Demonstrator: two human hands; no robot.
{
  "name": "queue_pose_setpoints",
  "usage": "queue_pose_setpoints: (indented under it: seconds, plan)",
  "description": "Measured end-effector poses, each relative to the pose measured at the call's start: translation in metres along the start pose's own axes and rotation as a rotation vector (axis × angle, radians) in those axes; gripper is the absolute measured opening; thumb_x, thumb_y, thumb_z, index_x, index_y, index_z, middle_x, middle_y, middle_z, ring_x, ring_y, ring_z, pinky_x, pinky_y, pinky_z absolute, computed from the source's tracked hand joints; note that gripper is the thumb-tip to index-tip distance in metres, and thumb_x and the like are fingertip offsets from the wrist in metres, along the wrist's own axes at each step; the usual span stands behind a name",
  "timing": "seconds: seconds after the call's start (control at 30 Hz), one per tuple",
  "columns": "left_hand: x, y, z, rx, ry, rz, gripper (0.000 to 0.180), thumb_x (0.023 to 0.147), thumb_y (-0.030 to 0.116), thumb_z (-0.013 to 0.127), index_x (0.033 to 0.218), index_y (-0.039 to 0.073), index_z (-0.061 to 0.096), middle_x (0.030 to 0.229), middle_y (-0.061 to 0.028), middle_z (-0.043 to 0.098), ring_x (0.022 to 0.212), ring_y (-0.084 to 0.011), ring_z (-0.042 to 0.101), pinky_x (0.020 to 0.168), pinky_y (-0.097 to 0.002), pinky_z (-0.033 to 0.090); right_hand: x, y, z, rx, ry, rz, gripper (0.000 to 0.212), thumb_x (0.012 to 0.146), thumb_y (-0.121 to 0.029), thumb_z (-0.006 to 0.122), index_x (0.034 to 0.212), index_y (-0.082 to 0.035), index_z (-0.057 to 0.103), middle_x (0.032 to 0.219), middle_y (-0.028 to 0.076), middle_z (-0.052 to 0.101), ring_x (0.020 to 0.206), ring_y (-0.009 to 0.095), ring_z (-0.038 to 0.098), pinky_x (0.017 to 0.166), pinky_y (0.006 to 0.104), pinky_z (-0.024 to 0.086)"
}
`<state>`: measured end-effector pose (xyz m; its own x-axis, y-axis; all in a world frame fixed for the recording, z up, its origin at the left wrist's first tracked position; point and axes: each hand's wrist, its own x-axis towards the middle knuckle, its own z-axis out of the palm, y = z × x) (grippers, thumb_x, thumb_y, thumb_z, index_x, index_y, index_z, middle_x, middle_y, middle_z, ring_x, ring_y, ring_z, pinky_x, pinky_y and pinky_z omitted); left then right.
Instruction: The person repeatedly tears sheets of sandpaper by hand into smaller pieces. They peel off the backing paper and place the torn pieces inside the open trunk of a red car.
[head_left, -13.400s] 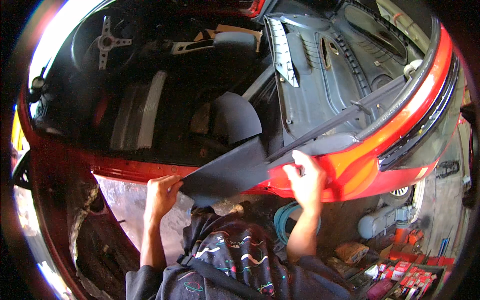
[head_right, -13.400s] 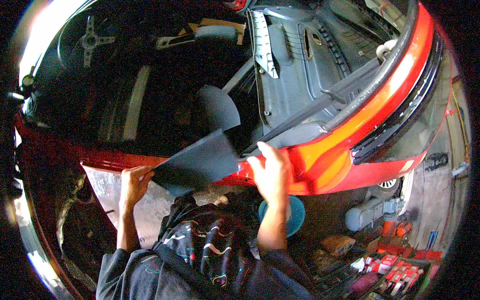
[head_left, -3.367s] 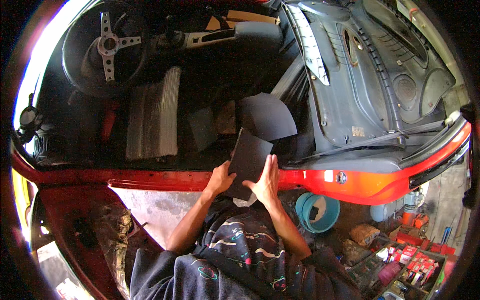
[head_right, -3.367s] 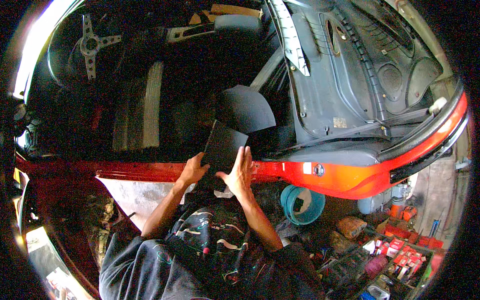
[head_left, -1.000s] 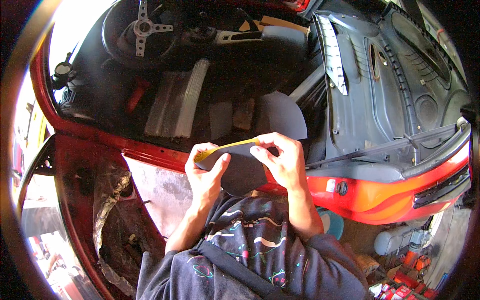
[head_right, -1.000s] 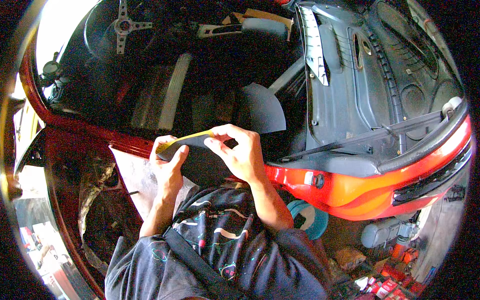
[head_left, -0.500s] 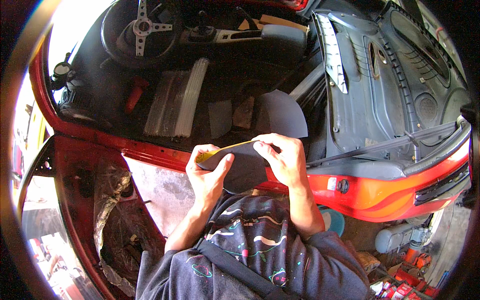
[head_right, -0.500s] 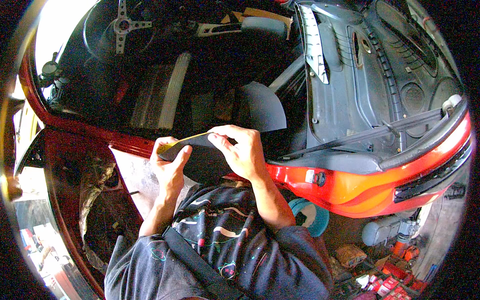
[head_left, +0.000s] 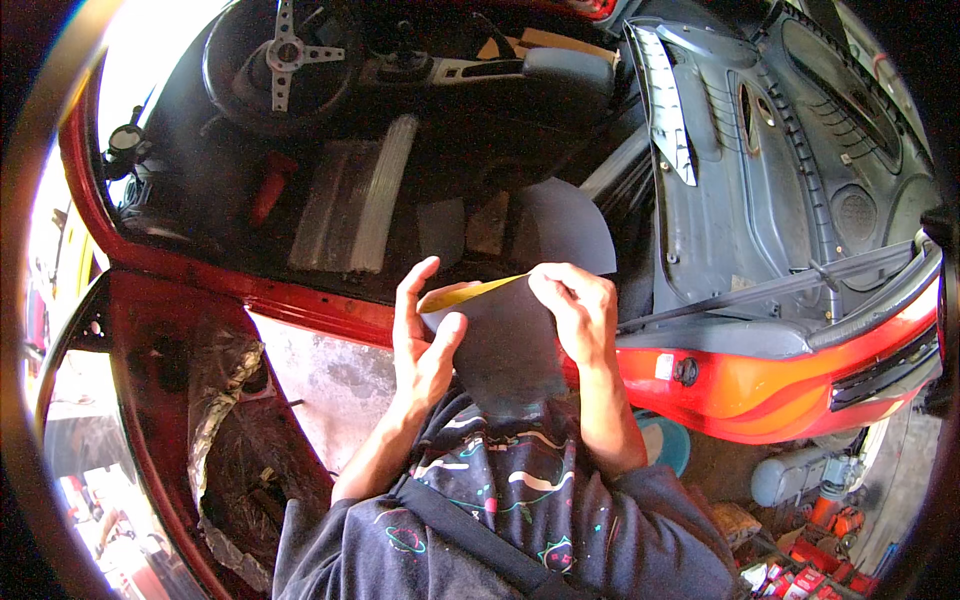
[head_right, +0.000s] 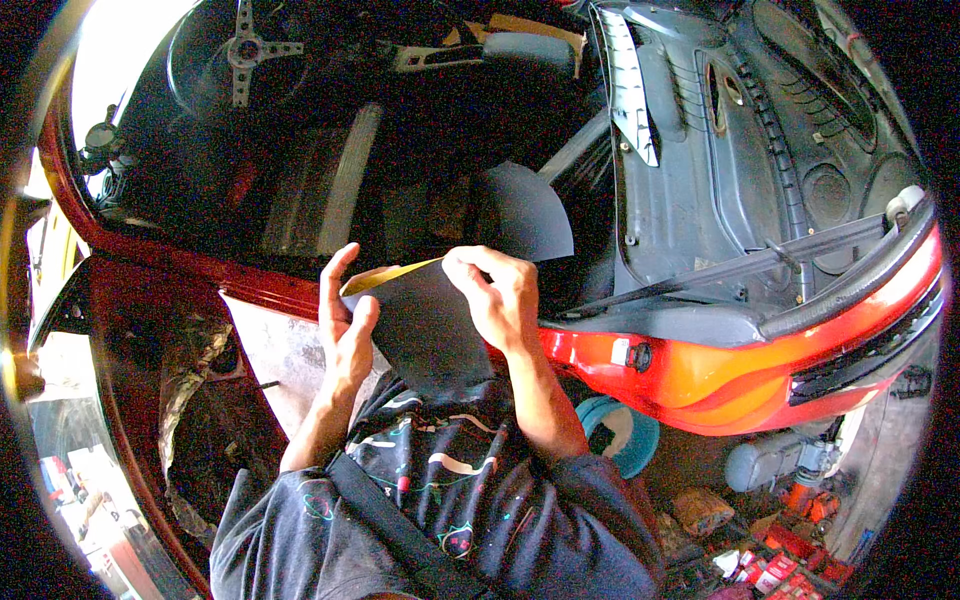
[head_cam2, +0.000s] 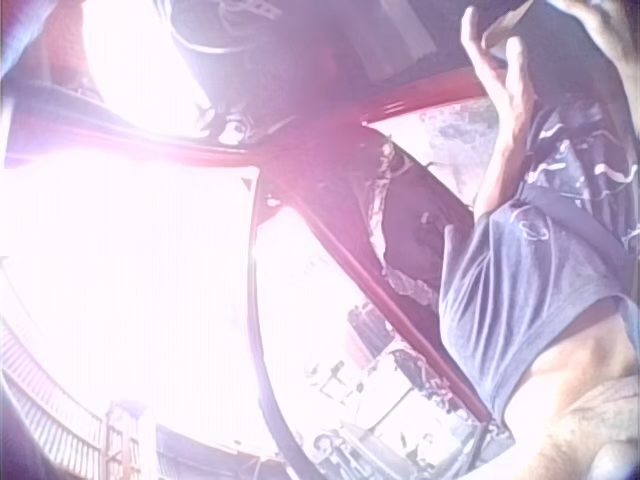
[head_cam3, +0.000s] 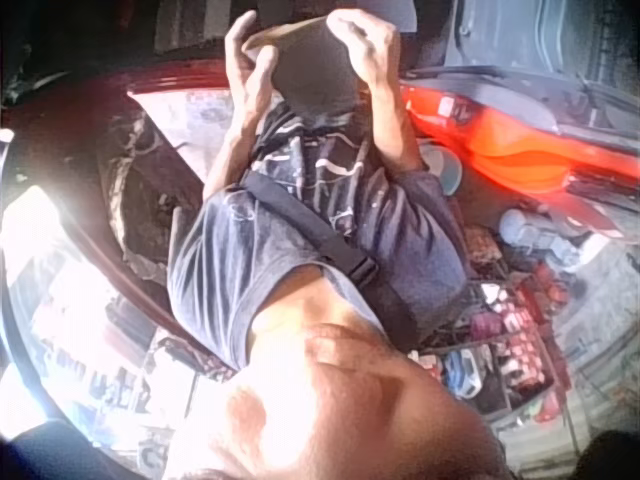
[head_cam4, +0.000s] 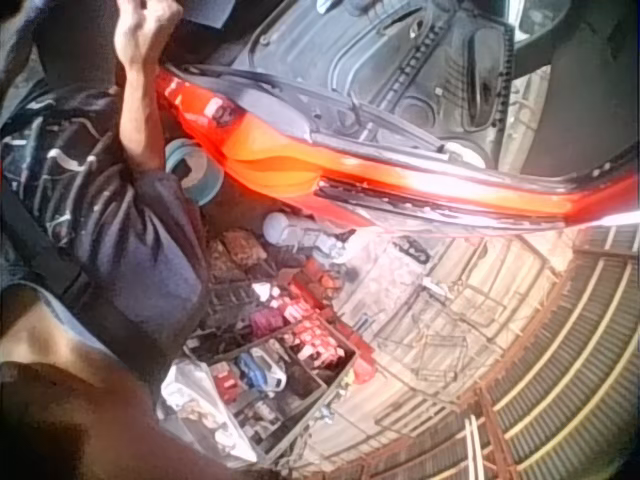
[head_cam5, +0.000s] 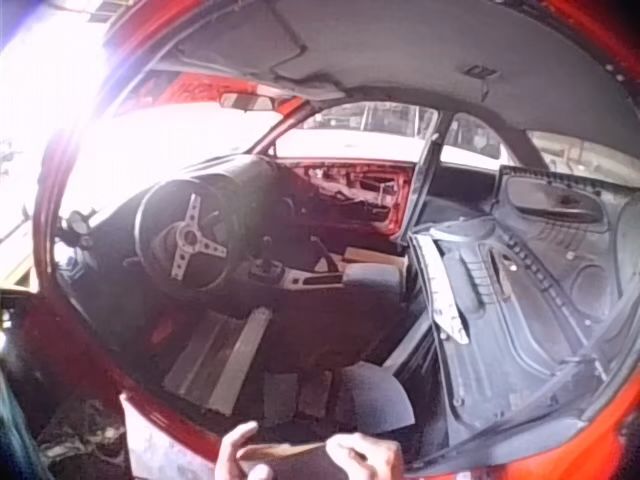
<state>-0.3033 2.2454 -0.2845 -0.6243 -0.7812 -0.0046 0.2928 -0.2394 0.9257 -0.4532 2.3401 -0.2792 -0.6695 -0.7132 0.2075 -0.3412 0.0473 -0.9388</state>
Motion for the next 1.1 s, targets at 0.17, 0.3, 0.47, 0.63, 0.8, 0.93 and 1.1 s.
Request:
queue_pose_setpoints:
  seconds: [0.17,0.3,0.47,0.63,0.8,0.93,1.1]
  plan:
    - [0.01,-0.011,-0.012,0.258,-0.072,-0.119,0.021,0.088,0.008,0.054,0.107,0.001,0.057,0.094,-0.0036,0.06,0.085,-0.0077,0.053,0.078,-0.0211,0.042,-0.001,0.02,0.001,-0.068,0.122,-0.036,0.02,0.083,-0.017,0.058,0.085,0.002,0.064,0.075,0.011,0.066,0.067,0.016,0.063,0.06,0.0259,0.048]
    - [0.017,-0.03,-0.012,0.229,-0.004,-0.12,0.016,0.087,0.01,0.056,0.1,0.001,0.061,0.083,0.0001,0.061,0.072,-0.0042,0.053,0.066,-0.0178,0.043,-0.001,0.033,0.006,-0.093,0.177,-0.113,0.018,0.083,-0.016,0.059,0.086,0.002,0.064,0.074,0.011,0.065,0.065,0.015,0.062,0.057,0.0254,0.047]
    - [0.023,-0.042,-0.018,0.142,0.039,-0.366,0.01,0.083,0.013,0.063,0.087,0.004,0.063,0.075,0.0008,0.061,0.061,-0.0031,0.05,0.055,-0.0194,0.043,0.007,0.046,-0.001,-0.072,0.168,-0.09,0.015,0.083,-0.011,0.059,0.088,0.002,0.064,0.073,0.011,0.065,0.063,0.013,0.061,0.057,0.0241,0.047]
    - [0.027,-0.037,-0.023,0.517,-0.015,-0.107,0.021,0.078,0.022,0.068,0.079,0.001,0.064,0.073,0.0012,0.061,0.065,-0.0075,0.052,0.06,-0.0237,0.044,0.003,0.05,0.004,-0.033,0.207,-0.068,0.012,0.08,-0.005,0.06,0.088,0.004,0.064,0.081,0.012,0.067,0.073,0.014,0.062,0.066,0.0251,0.049]
    - [0.016,-0.042,-0.027,0.398,-0.071,-0.447,0.024,0.078,0.024,0.068,0.075,0.0,0.063,0.068,0.004,0.059,0.065,-0.0049,0.048,0.059,-0.0235,0.042,-0.004,0.053,0.014,-0.013,0.261,-0.004,0.014,0.082,-0.009,0.056,0.086,0.002,0.064,0.072,0.01,0.064,0.064,0.012,0.06,0.059,0.0255,0.047]
    - [0.006,-0.054,-0.033,0.239,-0.071,-0.306,0.018,0.078,0.02,0.069,0.076,0.003,0.065,0.066,0.0028,0.059,0.062,-0.0062,0.05,0.057,-0.0241,0.042,-0.003,0.06,0.014,-0.106,0.274,-0.013,0.017,0.082,-0.013,0.058,0.085,0.003,0.064,0.074,0.013,0.065,0.067,0.017,0.062,0.061,0.0266,0.048]
    - [-0.004,-0.054,-0.034,0.265,-0.053,-0.454,0.016,0.081,0.02,0.065,0.077,0.006,0.061,0.068,0.002,0.058,0.058,-0.0065,0.051,0.051,-0.0238,0.042,0.002,0.064,0.014,-0.09,0.312,-0.032,0.017,0.082,-0.013,0.059,0.085,0.003,0.064,0.074,0.014,0.065,0.065,0.019,0.062,0.059,0.0278,0.048]
